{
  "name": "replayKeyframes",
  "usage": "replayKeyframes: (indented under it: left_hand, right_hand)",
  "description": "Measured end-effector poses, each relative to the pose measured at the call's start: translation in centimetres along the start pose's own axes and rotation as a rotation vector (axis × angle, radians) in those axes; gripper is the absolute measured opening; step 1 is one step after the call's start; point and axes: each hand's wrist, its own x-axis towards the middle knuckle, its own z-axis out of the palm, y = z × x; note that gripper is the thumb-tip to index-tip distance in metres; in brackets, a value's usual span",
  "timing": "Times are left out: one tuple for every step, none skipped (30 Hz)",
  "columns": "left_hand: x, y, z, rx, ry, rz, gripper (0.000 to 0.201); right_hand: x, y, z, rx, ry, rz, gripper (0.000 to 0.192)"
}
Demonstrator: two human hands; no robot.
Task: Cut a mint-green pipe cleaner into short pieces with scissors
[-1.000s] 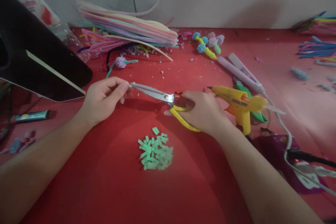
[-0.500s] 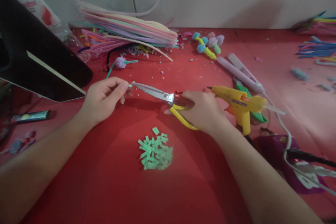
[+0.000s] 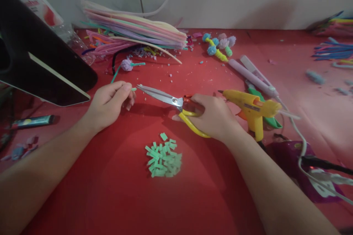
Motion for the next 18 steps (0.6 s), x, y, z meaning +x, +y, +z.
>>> replayKeyframes:
  left_hand:
    - [-0.01,0.04,0.0,0.003,-0.003,0.0,0.036]
    - [-0.01,0.1,0.0,0.004,-0.005,0.001,0.036]
    - [-0.02,0.16,0.01,0.004,-0.007,0.002,0.035]
    - [-0.02,0.22,0.01,0.002,-0.009,0.0,0.035]
    - [-0.02,0.27,0.01,-0.001,-0.011,-0.003,0.035]
    - [-0.02,0.31,0.0,-0.003,-0.014,-0.006,0.035]
    - [-0.03,0.32,-0.01,-0.004,-0.017,-0.007,0.035]
    - [-0.03,0.31,-0.02,-0.005,-0.021,-0.007,0.035]
    - [-0.04,0.29,-0.03,-0.005,-0.024,-0.006,0.035]
    - [-0.05,0.25,-0.05,-0.007,-0.027,-0.002,0.035]
    - [-0.06,0.22,-0.06,-0.007,-0.029,0.001,0.035]
    - [-0.07,0.19,-0.07,-0.007,-0.031,0.003,0.035]
    - [-0.08,0.18,-0.08,-0.005,-0.032,0.003,0.035]
    - [-0.09,0.18,-0.08,-0.002,-0.032,0.003,0.035]
    - [-0.09,0.2,-0.07,0.0,-0.034,0.003,0.035]
    - [-0.1,0.24,-0.06,0.0,-0.036,0.004,0.035]
    - [-0.1,0.29,-0.05,-0.001,-0.036,0.005,0.035]
    - [-0.1,0.34,-0.04,-0.003,-0.036,0.005,0.035]
  right_hand:
    - [0.0,0.0,0.03,-0.002,-0.001,0.001,0.062]
    - [0.0,0.0,0.06,-0.004,-0.003,-0.001,0.062]
    - [0.0,0.0,0.08,-0.006,-0.004,-0.003,0.063]
    - [0.01,-0.01,0.1,-0.011,-0.002,-0.006,0.064]
    - [0.02,-0.02,0.11,-0.016,0.0,-0.01,0.065]
    - [0.04,-0.04,0.12,-0.02,0.005,-0.014,0.065]
    - [0.06,-0.07,0.13,-0.025,0.009,-0.015,0.066]
    - [0.09,-0.11,0.14,-0.029,0.01,-0.011,0.065]
    - [0.12,-0.15,0.15,-0.033,0.006,-0.004,0.065]
    - [0.15,-0.2,0.15,-0.035,0.002,0.005,0.065]
    - [0.18,-0.25,0.15,-0.036,0.0,0.016,0.065]
    - [0.2,-0.29,0.14,-0.036,-0.001,0.025,0.065]
    - [0.21,-0.33,0.12,-0.036,-0.001,0.031,0.065]
    - [0.22,-0.35,0.11,-0.033,-0.002,0.031,0.065]
    - [0.22,-0.37,0.1,-0.031,0.0,0.028,0.065]
    - [0.22,-0.36,0.09,-0.031,0.004,0.021,0.066]
    - [0.22,-0.35,0.09,-0.033,0.009,0.011,0.066]
    - [0.23,-0.32,0.11,-0.036,0.018,-0.003,0.066]
